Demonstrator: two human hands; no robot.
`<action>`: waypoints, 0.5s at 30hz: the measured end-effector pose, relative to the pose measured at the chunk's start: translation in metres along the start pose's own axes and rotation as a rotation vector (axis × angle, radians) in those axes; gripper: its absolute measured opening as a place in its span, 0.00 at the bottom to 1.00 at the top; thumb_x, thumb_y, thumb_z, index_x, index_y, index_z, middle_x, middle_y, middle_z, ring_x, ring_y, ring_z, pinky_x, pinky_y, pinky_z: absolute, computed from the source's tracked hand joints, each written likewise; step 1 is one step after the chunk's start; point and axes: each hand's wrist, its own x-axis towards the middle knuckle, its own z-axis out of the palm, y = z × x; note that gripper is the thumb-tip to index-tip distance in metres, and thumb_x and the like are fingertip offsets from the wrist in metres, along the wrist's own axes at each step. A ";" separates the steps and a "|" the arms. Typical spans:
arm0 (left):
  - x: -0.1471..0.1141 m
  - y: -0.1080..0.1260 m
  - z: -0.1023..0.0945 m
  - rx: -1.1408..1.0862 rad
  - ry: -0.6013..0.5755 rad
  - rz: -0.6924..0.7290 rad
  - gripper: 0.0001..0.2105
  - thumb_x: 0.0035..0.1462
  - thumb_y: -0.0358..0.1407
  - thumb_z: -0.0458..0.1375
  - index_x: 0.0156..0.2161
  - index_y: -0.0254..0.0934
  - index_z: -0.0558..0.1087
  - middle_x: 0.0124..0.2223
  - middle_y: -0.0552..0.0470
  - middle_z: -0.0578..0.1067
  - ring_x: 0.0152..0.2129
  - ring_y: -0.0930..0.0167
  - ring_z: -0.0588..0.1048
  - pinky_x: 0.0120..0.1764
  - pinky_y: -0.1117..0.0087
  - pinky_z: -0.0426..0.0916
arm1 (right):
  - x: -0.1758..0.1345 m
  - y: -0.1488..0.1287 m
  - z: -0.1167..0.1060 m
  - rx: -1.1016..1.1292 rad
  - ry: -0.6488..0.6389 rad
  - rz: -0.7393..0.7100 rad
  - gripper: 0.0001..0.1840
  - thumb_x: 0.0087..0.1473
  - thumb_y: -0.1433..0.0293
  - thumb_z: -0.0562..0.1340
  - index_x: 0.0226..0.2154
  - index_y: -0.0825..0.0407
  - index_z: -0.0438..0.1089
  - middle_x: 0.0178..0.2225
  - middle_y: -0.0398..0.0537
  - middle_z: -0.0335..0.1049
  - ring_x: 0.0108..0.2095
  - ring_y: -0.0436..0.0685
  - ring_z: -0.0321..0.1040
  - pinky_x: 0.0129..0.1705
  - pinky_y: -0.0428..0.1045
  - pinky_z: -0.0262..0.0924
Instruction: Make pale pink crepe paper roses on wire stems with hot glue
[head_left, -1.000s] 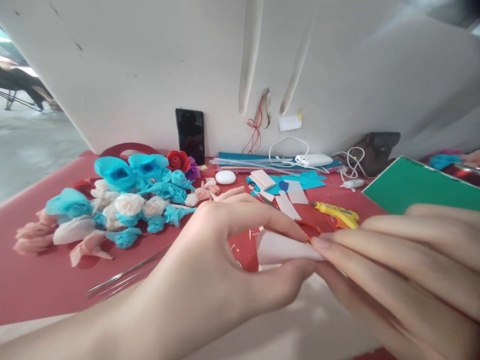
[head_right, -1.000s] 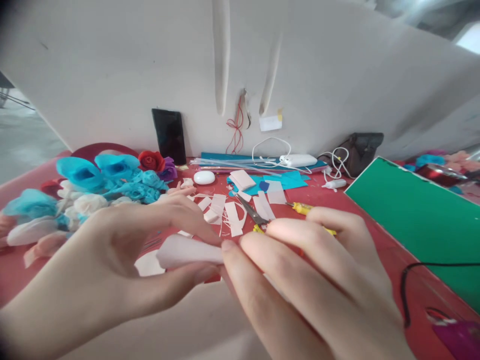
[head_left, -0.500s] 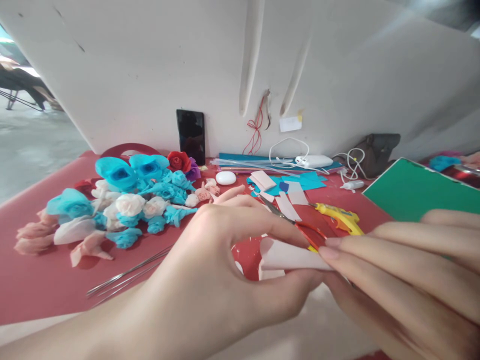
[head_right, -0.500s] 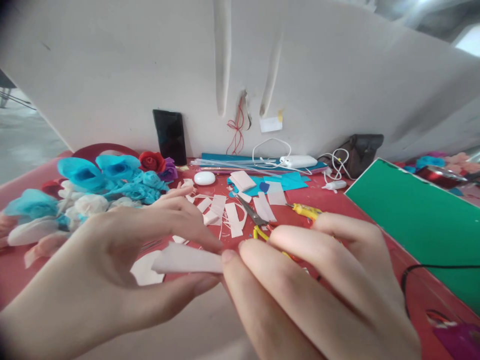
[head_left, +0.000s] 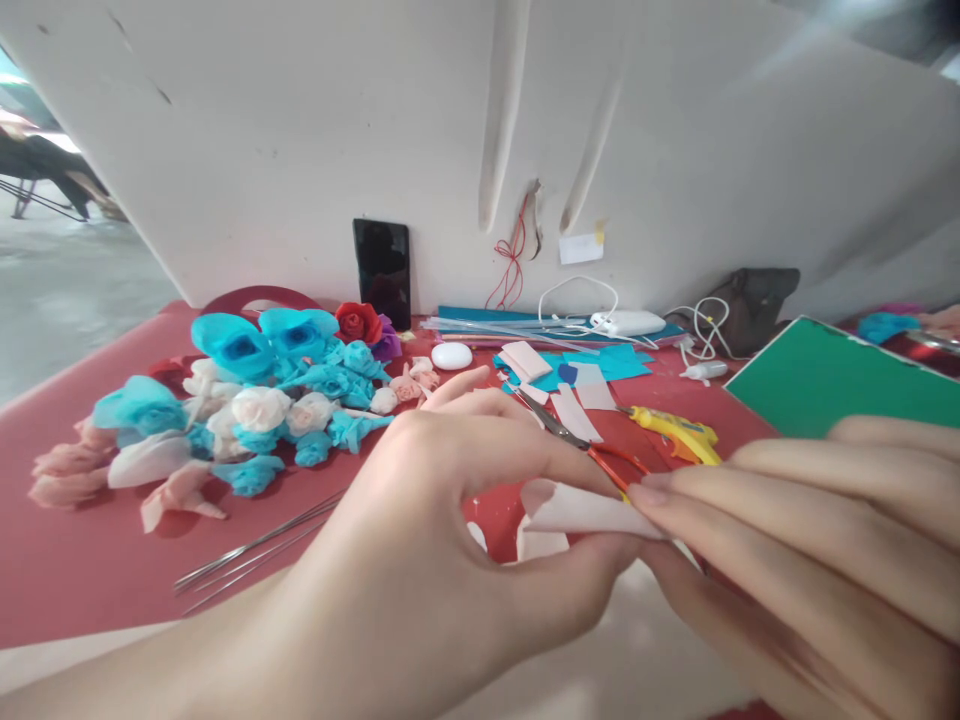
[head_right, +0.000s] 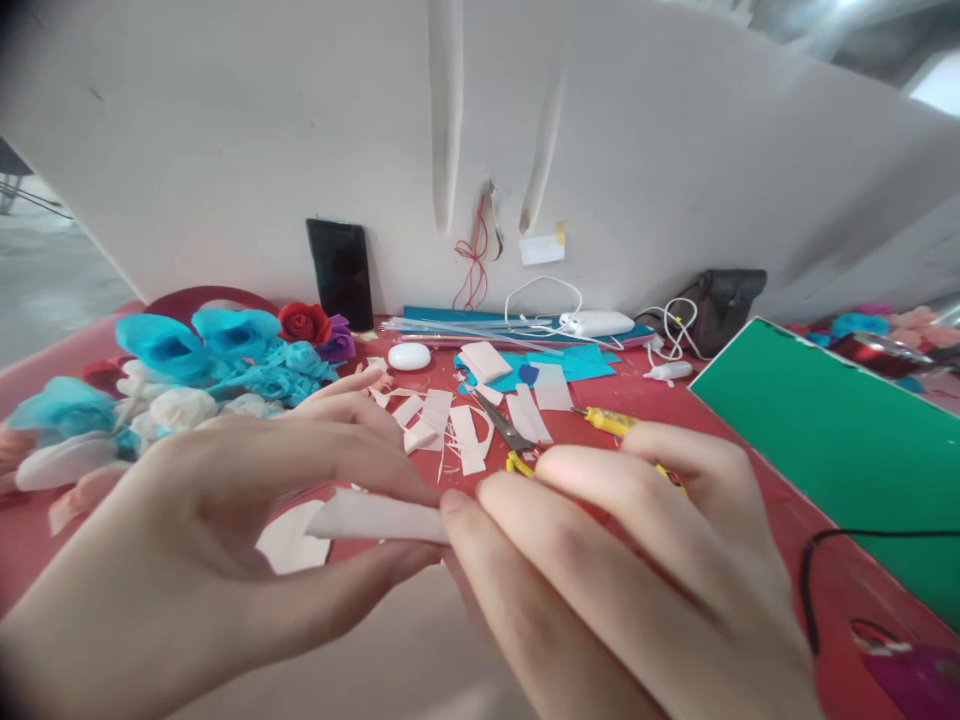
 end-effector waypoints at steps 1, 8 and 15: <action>0.000 0.001 0.000 0.004 0.004 -0.007 0.07 0.45 0.31 0.63 0.31 0.45 0.77 0.29 0.60 0.77 0.33 0.71 0.74 0.37 0.75 0.70 | 0.000 0.000 0.000 0.017 0.012 -0.001 0.09 0.52 0.67 0.60 0.38 0.48 0.69 0.30 0.38 0.74 0.30 0.54 0.66 0.37 0.53 0.54; 0.002 0.000 0.002 0.033 0.051 0.067 0.06 0.44 0.31 0.63 0.29 0.45 0.76 0.28 0.62 0.77 0.32 0.73 0.74 0.36 0.78 0.69 | 0.003 0.002 0.000 0.030 0.009 -0.048 0.12 0.49 0.71 0.62 0.40 0.50 0.70 0.30 0.38 0.74 0.30 0.53 0.66 0.38 0.53 0.53; -0.001 0.001 0.001 0.062 0.035 0.035 0.06 0.45 0.30 0.62 0.30 0.44 0.77 0.27 0.61 0.76 0.30 0.73 0.73 0.34 0.76 0.69 | 0.004 -0.016 0.008 0.090 0.127 0.214 0.05 0.50 0.70 0.61 0.33 0.49 0.70 0.28 0.40 0.74 0.29 0.55 0.66 0.39 0.54 0.55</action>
